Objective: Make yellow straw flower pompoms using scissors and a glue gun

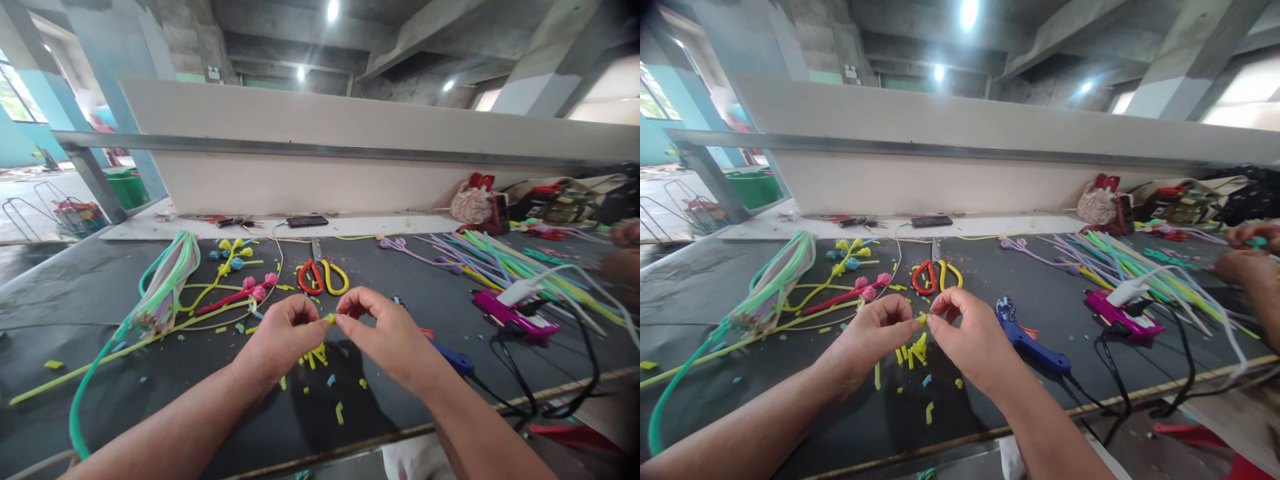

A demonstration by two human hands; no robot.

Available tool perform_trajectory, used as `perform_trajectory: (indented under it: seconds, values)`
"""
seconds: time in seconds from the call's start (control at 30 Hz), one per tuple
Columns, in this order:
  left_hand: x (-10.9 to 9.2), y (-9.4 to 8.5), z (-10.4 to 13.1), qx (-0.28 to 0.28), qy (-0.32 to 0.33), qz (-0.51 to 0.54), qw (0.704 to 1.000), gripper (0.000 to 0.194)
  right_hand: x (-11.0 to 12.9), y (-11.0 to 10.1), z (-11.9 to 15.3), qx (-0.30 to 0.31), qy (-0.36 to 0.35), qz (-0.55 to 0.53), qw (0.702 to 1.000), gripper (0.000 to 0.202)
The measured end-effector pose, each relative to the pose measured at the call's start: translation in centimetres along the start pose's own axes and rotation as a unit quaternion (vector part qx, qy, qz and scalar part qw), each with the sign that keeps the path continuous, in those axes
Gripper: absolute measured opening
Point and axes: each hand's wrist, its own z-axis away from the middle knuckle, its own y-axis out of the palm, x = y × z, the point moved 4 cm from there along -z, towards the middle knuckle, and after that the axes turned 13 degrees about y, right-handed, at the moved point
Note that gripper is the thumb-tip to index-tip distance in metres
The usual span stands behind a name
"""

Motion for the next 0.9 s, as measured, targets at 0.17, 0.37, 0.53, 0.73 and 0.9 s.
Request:
perform_trajectory:
  seconds: [0.17, 0.37, 0.53, 0.73, 0.9]
  values:
    - [0.0, -0.1, -0.1, -0.004, 0.013, -0.007, 1.000, 0.022, -0.9, 0.6, -0.5, 0.058, 0.014, -0.056, 0.997, 0.008]
    - [-0.1, -0.2, -0.2, -0.007, 0.012, -0.010, 1.000, 0.020, -1.6, 0.9, -0.8, 0.082, 0.030, -0.076, 0.993, 0.012]
    - [-0.3, -0.1, -0.1, -0.007, 0.011, -0.016, 1.000, 0.021, -1.7, 0.9, -0.9, 0.097, 0.036, -0.071, 0.992, 0.014]
    - [-0.2, -0.2, -0.1, -0.005, 0.019, -0.024, 1.000, 0.021, -1.5, 1.0, -0.4, 0.128, 0.058, -0.068, 0.988, 0.024]
    - [-0.5, -0.1, -0.1, -0.001, 0.017, -0.031, 0.999, 0.021, -1.7, 1.2, -0.6, 0.130, 0.067, -0.084, 0.986, 0.024]
